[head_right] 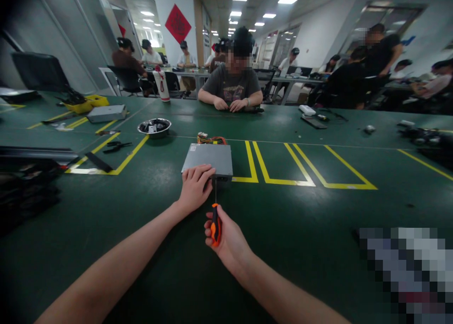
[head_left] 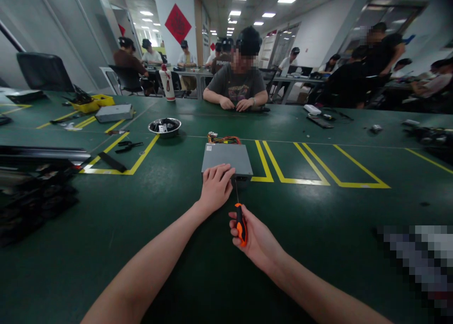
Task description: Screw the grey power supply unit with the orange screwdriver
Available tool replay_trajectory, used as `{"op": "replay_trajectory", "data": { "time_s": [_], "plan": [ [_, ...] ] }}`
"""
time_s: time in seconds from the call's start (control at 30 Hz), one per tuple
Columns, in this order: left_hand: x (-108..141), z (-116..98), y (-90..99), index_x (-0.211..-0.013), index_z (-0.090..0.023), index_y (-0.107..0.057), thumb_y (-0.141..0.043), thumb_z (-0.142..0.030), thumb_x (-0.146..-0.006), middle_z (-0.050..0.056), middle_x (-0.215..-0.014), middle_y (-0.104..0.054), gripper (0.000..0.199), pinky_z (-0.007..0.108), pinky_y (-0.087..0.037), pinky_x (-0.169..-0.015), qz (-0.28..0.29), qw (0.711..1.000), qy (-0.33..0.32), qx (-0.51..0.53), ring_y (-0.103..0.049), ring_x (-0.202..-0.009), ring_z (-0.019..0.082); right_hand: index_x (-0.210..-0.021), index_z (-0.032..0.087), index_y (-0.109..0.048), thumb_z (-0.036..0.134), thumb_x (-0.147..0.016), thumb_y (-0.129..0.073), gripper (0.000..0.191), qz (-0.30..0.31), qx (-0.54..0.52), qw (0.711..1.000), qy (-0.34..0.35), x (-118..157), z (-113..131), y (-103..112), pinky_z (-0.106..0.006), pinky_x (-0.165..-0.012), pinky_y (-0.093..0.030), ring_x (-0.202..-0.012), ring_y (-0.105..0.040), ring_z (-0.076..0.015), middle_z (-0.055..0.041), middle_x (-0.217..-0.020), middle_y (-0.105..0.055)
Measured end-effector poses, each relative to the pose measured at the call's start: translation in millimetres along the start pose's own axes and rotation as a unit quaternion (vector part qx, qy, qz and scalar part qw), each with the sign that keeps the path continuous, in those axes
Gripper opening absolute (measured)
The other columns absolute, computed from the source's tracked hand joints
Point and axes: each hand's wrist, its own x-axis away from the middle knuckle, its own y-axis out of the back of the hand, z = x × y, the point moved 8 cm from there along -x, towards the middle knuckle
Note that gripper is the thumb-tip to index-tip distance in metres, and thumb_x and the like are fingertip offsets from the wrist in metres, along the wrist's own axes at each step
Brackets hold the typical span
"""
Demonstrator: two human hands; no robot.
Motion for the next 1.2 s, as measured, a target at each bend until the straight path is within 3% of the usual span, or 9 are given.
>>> {"op": "replay_trajectory", "data": {
  "time_s": [0.13, 0.33, 0.4, 0.53, 0.63, 0.83, 0.93, 1.03, 1.2],
  "plan": [
    [-0.3, -0.2, 0.4, -0.116, -0.024, -0.051, -0.047, -0.019, -0.083, 0.005, -0.120, -0.055, 0.033, 0.038, -0.031, -0.092, -0.002, 1.000, 0.000, 0.000, -0.044, -0.114, 0.022, -0.081, 0.017, -0.052, 0.023, -0.076, -0.061, 0.012, -0.009, -0.025, 0.999, 0.030, 3.4, 4.5, -0.1, -0.013, -0.042, -0.032, -0.054, -0.046, -0.0036, 0.0006, -0.074, -0.053],
    [-0.4, 0.3, -2.1, -0.115, -0.024, -0.051, -0.047, -0.018, -0.082, 0.004, -0.121, -0.055, 0.034, 0.038, -0.030, -0.092, 0.004, 1.000, 0.000, -0.003, -0.044, -0.114, 0.022, -0.089, 0.015, -0.058, 0.034, -0.088, -0.043, 0.024, -0.008, -0.040, 0.999, -0.023, 10.4, 2.2, -1.6, -0.018, -0.050, -0.043, -0.057, -0.050, -0.0062, -0.0020, -0.073, -0.053],
    [-0.2, 0.8, -3.0, -0.115, -0.024, -0.051, -0.047, -0.018, -0.083, 0.005, -0.122, -0.054, 0.034, 0.039, -0.030, -0.093, 0.006, 1.000, 0.000, -0.002, -0.044, -0.115, 0.022, -0.092, 0.015, -0.058, 0.035, -0.089, -0.041, 0.027, -0.004, -0.051, 0.998, -0.032, 10.1, 2.0, -2.7, -0.016, -0.044, -0.038, -0.053, -0.047, -0.0056, -0.0019, -0.070, -0.052],
    [0.2, 1.3, -3.7, -0.115, -0.024, -0.051, -0.046, -0.018, -0.083, 0.004, -0.122, -0.054, 0.033, 0.039, -0.029, -0.093, 0.004, 1.000, -0.003, -0.002, -0.043, -0.116, 0.022, -0.081, 0.015, -0.054, 0.027, -0.081, -0.056, 0.012, -0.007, -0.060, 0.998, -0.001, 10.0, 7.1, -1.3, -0.012, -0.037, -0.027, -0.049, -0.042, -0.0029, -0.0007, -0.071, -0.053],
    [0.1, 1.4, -3.6, -0.115, -0.024, -0.051, -0.047, -0.018, -0.082, 0.004, -0.122, -0.054, 0.033, 0.039, -0.029, -0.093, 0.002, 1.000, -0.006, -0.004, -0.044, -0.115, 0.021, -0.080, 0.014, -0.054, 0.023, -0.082, -0.054, 0.009, -0.014, -0.066, 0.997, 0.024, 12.6, 12.2, 0.1, -0.012, -0.040, -0.032, -0.051, -0.045, -0.0031, -0.0009, -0.072, -0.054],
    [-0.8, -0.2, -1.6, -0.114, -0.023, -0.051, -0.048, -0.017, -0.082, 0.004, -0.120, -0.055, 0.033, 0.039, -0.029, -0.092, -0.007, 1.000, -0.014, -0.001, -0.045, -0.114, 0.021, -0.091, 0.010, -0.057, 0.030, -0.090, -0.039, 0.027, -0.017, -0.048, 0.999, -0.012, 13.9, 9.7, -2.9, -0.015, -0.044, -0.038, -0.054, -0.048, -0.0060, -0.0040, -0.070, -0.055],
    [-0.6, -0.5, -1.8, -0.114, -0.023, -0.051, -0.048, -0.017, -0.082, 0.005, -0.119, -0.056, 0.033, 0.039, -0.029, -0.092, -0.007, 1.000, -0.015, -0.003, -0.045, -0.114, 0.021, -0.088, 0.012, -0.056, 0.031, -0.086, -0.048, 0.021, -0.022, -0.063, 0.998, -0.001, 11.9, 10.2, -2.2, -0.014, -0.041, -0.034, -0.054, -0.047, -0.0063, -0.0047, -0.071, -0.056],
    [-0.3, -0.2, -2.8, -0.114, -0.023, -0.051, -0.047, -0.018, -0.083, 0.005, -0.119, -0.056, 0.032, 0.039, -0.029, -0.091, -0.003, 1.000, -0.016, -0.004, -0.045, -0.114, 0.022, -0.083, 0.013, -0.053, 0.019, -0.077, -0.060, 0.010, -0.031, -0.076, 0.997, 0.015, 12.1, 11.0, 0.5, -0.013, -0.041, -0.033, -0.055, -0.047, -0.0052, -0.0026, -0.072, -0.055],
    [-0.5, -0.5, -1.7, -0.115, -0.024, -0.050, -0.047, -0.017, -0.083, 0.006, -0.120, -0.056, 0.033, 0.040, -0.029, -0.091, -0.008, 1.000, -0.017, 0.000, -0.046, -0.113, 0.022, -0.086, 0.013, -0.054, 0.025, -0.084, -0.052, 0.013, -0.021, -0.082, 0.996, 0.002, 15.7, 10.8, -1.5, -0.014, -0.043, -0.037, -0.055, -0.048, -0.0050, -0.0027, -0.075, -0.056]
  ]
}}
